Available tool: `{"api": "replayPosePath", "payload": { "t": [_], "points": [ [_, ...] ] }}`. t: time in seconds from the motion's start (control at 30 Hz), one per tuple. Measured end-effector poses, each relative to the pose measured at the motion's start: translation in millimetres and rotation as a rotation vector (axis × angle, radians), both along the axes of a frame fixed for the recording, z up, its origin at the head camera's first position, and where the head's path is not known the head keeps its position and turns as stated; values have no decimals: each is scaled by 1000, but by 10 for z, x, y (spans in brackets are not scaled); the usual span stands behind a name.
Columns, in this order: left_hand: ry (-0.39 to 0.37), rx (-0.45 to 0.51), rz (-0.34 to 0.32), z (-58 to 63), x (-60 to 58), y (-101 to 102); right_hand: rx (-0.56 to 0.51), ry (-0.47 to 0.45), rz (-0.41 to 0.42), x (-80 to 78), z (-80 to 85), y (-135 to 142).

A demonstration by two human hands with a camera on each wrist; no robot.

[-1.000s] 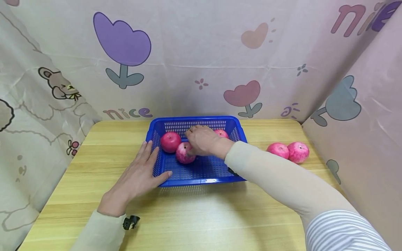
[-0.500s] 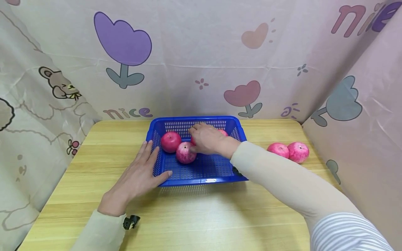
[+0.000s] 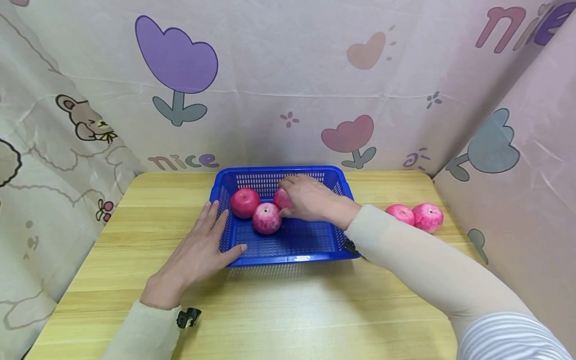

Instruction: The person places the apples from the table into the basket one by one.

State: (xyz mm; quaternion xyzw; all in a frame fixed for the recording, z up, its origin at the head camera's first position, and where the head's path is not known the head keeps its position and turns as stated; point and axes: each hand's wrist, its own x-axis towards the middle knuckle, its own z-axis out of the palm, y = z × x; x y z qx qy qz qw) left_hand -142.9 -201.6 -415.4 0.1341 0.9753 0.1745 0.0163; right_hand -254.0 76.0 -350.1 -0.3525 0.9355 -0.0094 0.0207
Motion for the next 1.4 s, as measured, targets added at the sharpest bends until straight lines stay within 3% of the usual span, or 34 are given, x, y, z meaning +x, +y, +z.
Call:
{"api": "replayPosePath", "payload": {
  "t": [0.57, 1.4],
  "points": [
    [-5, 3, 9, 6, 0, 14, -158, -15, -111, 47, 135, 450],
    [-6, 5, 11, -8, -1, 10, -246, -15, -234, 131, 56, 1121]
  ]
}}
